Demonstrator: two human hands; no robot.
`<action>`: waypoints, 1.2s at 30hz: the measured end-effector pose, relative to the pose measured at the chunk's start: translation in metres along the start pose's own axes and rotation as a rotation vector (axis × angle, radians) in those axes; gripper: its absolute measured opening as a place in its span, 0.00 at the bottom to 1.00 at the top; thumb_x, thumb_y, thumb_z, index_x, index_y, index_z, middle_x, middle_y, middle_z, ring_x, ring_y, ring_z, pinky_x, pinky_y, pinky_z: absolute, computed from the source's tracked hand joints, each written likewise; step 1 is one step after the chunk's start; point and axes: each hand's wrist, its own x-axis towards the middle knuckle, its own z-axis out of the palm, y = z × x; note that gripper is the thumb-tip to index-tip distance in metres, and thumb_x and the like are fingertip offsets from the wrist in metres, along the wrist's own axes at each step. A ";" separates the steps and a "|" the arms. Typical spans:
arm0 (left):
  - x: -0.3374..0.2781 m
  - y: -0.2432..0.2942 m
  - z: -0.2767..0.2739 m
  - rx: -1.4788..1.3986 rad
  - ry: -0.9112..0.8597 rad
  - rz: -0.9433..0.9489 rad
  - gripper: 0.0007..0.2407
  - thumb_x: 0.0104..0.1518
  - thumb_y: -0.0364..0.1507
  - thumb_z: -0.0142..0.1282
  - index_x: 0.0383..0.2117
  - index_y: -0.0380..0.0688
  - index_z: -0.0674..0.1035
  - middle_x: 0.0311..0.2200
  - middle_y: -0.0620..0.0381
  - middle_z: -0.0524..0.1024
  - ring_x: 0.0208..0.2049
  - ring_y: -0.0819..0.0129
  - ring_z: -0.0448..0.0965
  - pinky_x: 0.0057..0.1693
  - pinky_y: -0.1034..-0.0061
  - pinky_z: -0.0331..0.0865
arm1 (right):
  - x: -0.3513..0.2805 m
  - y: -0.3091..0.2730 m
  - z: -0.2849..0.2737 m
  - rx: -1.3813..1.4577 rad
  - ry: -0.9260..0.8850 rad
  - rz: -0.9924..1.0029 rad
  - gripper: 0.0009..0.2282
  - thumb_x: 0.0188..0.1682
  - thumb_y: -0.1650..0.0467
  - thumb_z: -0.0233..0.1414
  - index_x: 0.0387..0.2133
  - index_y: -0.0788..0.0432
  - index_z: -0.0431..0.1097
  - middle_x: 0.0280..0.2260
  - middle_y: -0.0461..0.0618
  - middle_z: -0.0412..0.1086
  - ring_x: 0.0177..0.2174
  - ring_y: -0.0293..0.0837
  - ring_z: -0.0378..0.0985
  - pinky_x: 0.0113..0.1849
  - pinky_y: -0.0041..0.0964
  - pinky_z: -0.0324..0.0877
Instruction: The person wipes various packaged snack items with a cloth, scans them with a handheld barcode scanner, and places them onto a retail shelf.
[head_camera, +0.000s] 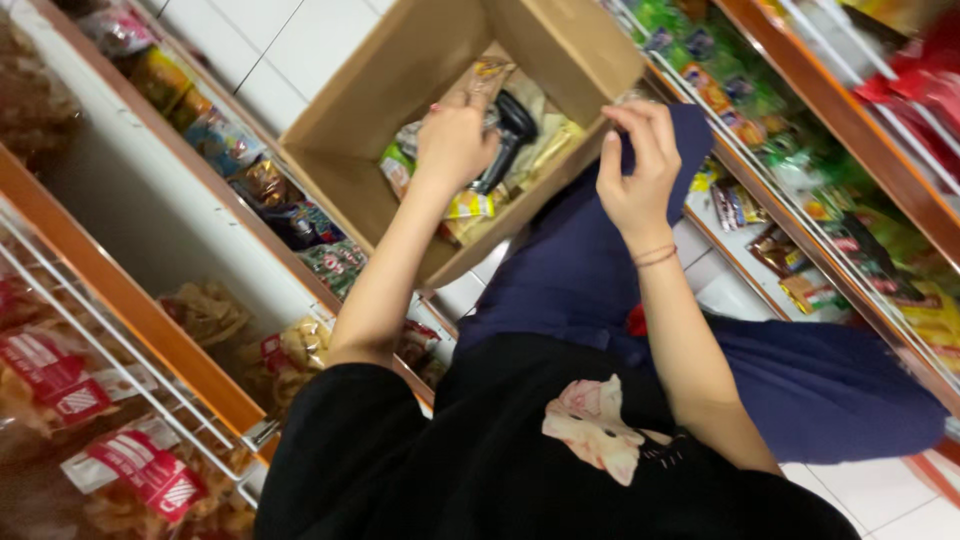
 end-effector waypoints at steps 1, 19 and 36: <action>0.011 -0.016 0.021 0.045 -0.204 -0.023 0.19 0.49 0.36 0.63 0.43 0.35 0.81 0.40 0.36 0.79 0.40 0.40 0.80 0.47 0.52 0.74 | 0.005 0.002 0.014 0.004 -0.015 -0.037 0.10 0.54 0.84 0.51 0.46 0.65 0.72 0.45 0.57 0.70 0.46 0.54 0.76 0.49 0.42 0.73; 0.044 -0.112 0.180 0.229 -0.421 -0.054 0.20 0.56 0.31 0.60 0.57 0.55 0.76 0.58 0.48 0.72 0.58 0.48 0.71 0.53 0.42 0.67 | 0.024 0.009 0.074 -0.324 -0.267 0.074 0.11 0.51 0.80 0.53 0.45 0.57 0.75 0.46 0.50 0.69 0.40 0.49 0.78 0.40 0.41 0.75; 0.054 -0.112 0.175 -0.263 -0.849 -0.188 0.29 0.55 0.54 0.53 0.46 0.37 0.83 0.50 0.38 0.78 0.54 0.46 0.77 0.60 0.60 0.68 | 0.020 0.012 0.070 -0.370 -0.304 0.057 0.11 0.49 0.77 0.56 0.44 0.57 0.75 0.43 0.50 0.70 0.43 0.51 0.76 0.42 0.44 0.73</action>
